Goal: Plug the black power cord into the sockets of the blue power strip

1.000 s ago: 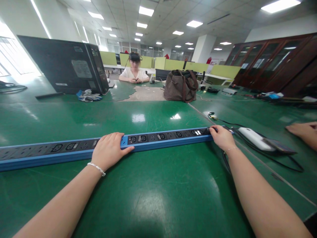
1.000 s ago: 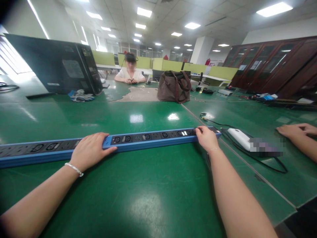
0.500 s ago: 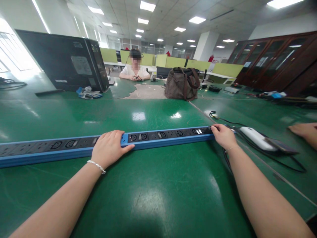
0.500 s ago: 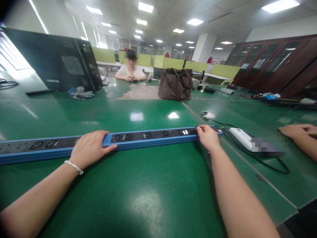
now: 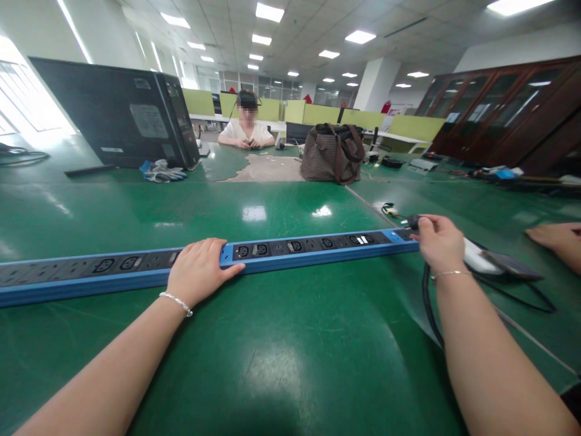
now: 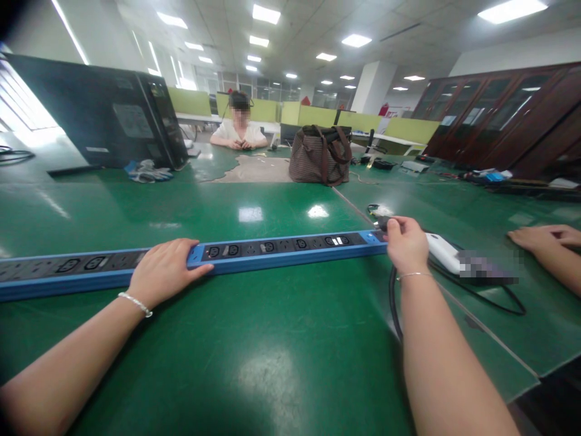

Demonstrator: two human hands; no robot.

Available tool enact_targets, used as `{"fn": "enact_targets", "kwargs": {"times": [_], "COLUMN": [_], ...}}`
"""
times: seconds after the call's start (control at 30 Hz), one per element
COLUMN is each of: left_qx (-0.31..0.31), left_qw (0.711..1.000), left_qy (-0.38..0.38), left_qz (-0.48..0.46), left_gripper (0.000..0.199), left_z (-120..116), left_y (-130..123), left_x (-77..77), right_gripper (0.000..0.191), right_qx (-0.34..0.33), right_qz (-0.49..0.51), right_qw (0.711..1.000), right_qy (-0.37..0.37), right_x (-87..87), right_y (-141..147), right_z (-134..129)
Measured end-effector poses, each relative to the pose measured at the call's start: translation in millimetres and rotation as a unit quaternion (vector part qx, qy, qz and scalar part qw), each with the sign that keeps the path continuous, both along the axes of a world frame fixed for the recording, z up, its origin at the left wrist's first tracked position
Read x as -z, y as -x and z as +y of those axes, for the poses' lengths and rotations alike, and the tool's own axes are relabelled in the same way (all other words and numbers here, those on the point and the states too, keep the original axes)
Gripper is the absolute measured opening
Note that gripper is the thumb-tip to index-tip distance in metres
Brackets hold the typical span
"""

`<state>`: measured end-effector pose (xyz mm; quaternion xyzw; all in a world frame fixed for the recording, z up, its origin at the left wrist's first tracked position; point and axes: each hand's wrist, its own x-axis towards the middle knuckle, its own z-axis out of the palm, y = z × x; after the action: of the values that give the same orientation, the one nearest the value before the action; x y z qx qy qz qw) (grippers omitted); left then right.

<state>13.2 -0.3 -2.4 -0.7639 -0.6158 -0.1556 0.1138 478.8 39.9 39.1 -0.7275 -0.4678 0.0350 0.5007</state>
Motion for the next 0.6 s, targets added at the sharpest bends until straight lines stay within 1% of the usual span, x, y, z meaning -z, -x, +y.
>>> {"fn": "enact_targets", "kwargs": {"times": [0.13, 0.23, 0.4, 0.5, 0.6], "left_qx": [0.002, 0.004, 0.007, 0.005, 0.004], "left_qw": [1.0, 1.0, 1.0, 1.0, 1.0], "left_qy": [0.001, 0.001, -0.001, 0.001, 0.001], "left_qz": [0.003, 0.013, 0.016, 0.01, 0.009], "left_gripper": [0.067, 0.068, 0.069, 0.068, 0.068], "left_z": [0, 0, 0, 0, 1], "left_y": [1, 1, 0, 1, 1], "left_x": [-0.5, -0.7, -1.0, -0.7, 0.0], "right_gripper": [0.044, 0.045, 0.046, 0.047, 0.048], "right_qx": [0.035, 0.047, 0.065, 0.052, 0.041], "right_qz": [-0.057, -0.131, -0.256, -0.301, -0.336], "right_qw": [0.997, 0.988, 0.954, 0.933, 0.918], "right_qy": [0.031, 0.066, 0.145, 0.19, 0.206], "right_x": [6.7, 12.4, 15.0, 15.0, 13.9], "right_y": [-4, -8, -7, -6, -6], "right_z": [1, 4, 4, 4, 5]}}
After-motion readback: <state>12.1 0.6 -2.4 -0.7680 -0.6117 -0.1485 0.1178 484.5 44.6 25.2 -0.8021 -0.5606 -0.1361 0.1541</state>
